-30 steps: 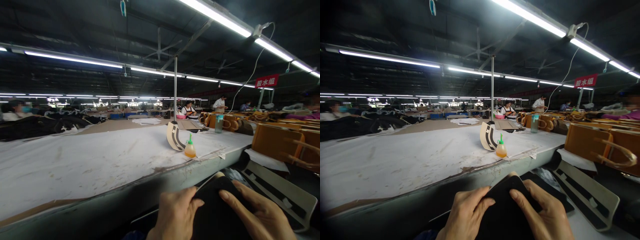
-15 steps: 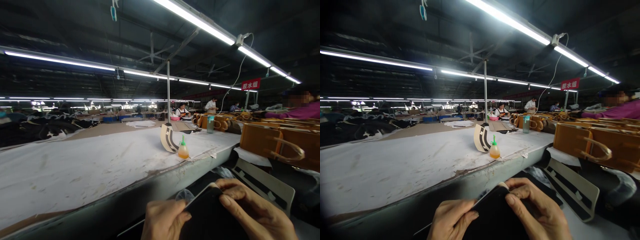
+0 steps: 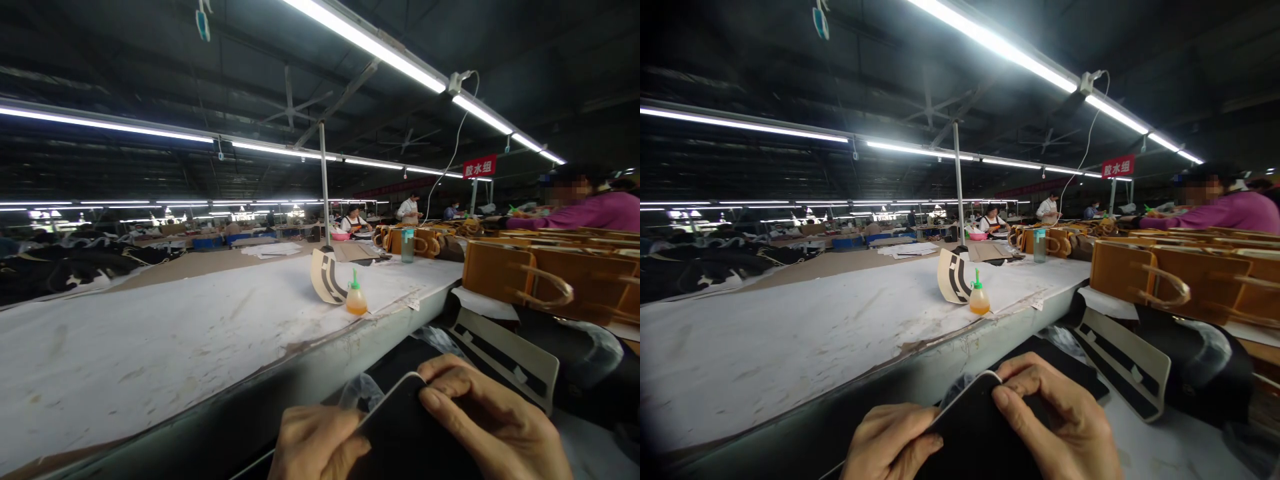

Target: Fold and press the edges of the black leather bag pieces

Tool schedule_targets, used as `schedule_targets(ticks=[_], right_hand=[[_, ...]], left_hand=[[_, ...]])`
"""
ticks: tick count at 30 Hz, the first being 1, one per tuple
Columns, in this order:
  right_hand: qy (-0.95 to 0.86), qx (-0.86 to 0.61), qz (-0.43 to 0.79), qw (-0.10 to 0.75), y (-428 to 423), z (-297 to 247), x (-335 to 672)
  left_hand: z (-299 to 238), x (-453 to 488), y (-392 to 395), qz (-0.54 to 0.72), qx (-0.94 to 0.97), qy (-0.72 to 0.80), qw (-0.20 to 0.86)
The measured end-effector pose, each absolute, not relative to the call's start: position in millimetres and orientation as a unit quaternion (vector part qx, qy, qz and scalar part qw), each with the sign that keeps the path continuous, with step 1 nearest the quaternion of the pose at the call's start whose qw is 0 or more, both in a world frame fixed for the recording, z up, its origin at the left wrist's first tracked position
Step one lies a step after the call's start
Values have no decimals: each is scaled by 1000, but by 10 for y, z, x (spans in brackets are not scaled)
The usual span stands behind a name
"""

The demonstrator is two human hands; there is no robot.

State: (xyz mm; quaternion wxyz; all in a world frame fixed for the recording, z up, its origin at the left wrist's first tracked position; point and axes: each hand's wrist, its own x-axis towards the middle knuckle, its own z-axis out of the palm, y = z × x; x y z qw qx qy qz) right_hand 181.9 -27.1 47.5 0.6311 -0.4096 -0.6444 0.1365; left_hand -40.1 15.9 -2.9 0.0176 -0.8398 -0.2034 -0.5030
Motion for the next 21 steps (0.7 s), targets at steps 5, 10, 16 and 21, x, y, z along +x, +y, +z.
schedule_targets(ticks=[5,10,16,21], right_hand=[[-669,-394,44,629,-288,421,1761],[-691,-377,4,617,-315,397,1733],[-682,-381,35,624,-276,409,1707],[-641,-384,123,653,-217,347,1699]], left_hand=[[66,-293,125,-515,-818,-242,-84],[172,-36,65,-521,-798,-268,-138],[145,89,60,-552,-787,-254,-103],[72,28,101,-558,-793,-234,-77]])
